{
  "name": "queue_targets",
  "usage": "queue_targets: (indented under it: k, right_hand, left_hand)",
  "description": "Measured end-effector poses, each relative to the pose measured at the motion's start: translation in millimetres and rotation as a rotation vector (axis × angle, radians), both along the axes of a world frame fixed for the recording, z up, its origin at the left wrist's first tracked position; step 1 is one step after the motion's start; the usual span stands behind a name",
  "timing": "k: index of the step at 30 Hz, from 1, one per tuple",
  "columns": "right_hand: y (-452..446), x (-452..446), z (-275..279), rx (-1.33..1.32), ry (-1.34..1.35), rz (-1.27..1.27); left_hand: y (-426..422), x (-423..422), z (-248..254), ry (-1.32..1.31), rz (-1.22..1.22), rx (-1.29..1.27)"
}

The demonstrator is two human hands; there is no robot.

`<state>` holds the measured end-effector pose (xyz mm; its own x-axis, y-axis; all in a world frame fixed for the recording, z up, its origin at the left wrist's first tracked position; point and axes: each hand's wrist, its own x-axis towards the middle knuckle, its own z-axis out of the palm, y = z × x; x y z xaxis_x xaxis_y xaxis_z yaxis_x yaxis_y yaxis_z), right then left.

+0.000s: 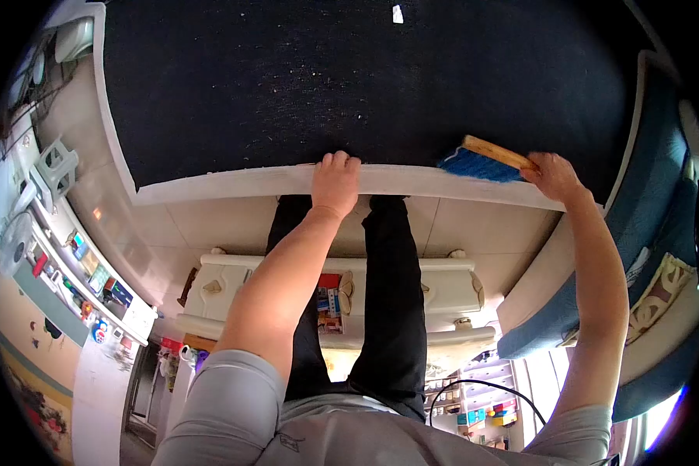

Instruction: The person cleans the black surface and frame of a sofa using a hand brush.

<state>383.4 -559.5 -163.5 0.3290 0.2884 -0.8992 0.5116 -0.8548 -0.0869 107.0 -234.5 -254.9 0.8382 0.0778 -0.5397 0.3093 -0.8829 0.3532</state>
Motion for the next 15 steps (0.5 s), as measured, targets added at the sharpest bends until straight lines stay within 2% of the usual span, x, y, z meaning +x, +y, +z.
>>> queue_targets:
  k: [5,7,11,15]
  right_hand:
    - [83.3,-7.7,-7.0,0.026,0.015,0.108]
    - [104.2,-33.4,-24.7,0.186,-0.007,0.187]
    - [161.0,-51.9,-17.6,0.260,0.105,0.054]
    - [120.4,-37.9,-4.9,0.223,0.072,-0.003]
  left_hand:
    - [-0.8,-4.3,-0.4,0.013,0.002,-0.015]
    - [-2.3,-10.0,0.1,-0.018,0.004,-0.026]
    - [-2.3,-26.9,5.9,-0.071,-0.004,-0.049]
    - [-6.8,-32.6,13.3,-0.009,-0.037,-0.035]
